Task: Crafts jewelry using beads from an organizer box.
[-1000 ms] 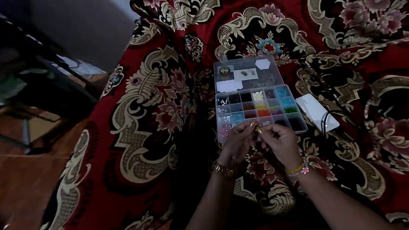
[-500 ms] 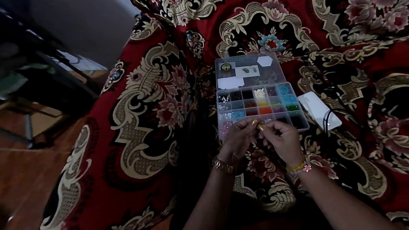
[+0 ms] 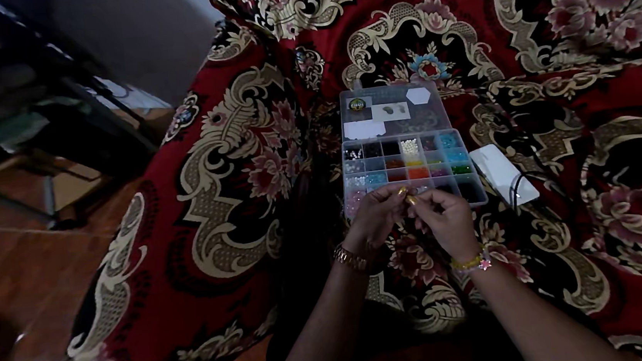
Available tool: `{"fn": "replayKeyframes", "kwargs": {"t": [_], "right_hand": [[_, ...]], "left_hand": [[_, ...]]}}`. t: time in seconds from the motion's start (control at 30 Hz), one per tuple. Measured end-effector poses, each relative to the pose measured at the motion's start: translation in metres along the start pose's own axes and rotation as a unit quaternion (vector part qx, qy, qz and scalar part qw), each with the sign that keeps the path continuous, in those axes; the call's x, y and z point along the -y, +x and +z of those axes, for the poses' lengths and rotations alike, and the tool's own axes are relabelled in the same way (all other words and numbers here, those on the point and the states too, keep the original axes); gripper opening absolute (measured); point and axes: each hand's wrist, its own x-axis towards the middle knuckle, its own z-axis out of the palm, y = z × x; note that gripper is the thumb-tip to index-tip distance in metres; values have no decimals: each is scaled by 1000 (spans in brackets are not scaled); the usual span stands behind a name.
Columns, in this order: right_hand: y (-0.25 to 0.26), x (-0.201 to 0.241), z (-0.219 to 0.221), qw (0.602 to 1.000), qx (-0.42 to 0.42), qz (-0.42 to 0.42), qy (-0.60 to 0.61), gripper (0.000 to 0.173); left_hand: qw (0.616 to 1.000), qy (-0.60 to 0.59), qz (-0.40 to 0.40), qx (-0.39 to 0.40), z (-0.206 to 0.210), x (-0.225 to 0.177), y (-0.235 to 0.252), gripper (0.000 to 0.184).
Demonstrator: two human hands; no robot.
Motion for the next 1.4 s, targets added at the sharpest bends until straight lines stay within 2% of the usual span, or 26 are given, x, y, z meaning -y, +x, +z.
{"fn": "replayKeyframes", "kwargs": {"t": [0.93, 1.4], "right_hand": [[-3, -1, 3, 1000, -10, -17, 4, 9], [-3, 2, 2, 1000, -13, 3, -1, 9]], "left_hand": [[1000, 5, 11, 17, -3, 3, 1, 22], [1000, 4, 8, 26, -4, 1, 1, 21]]}}
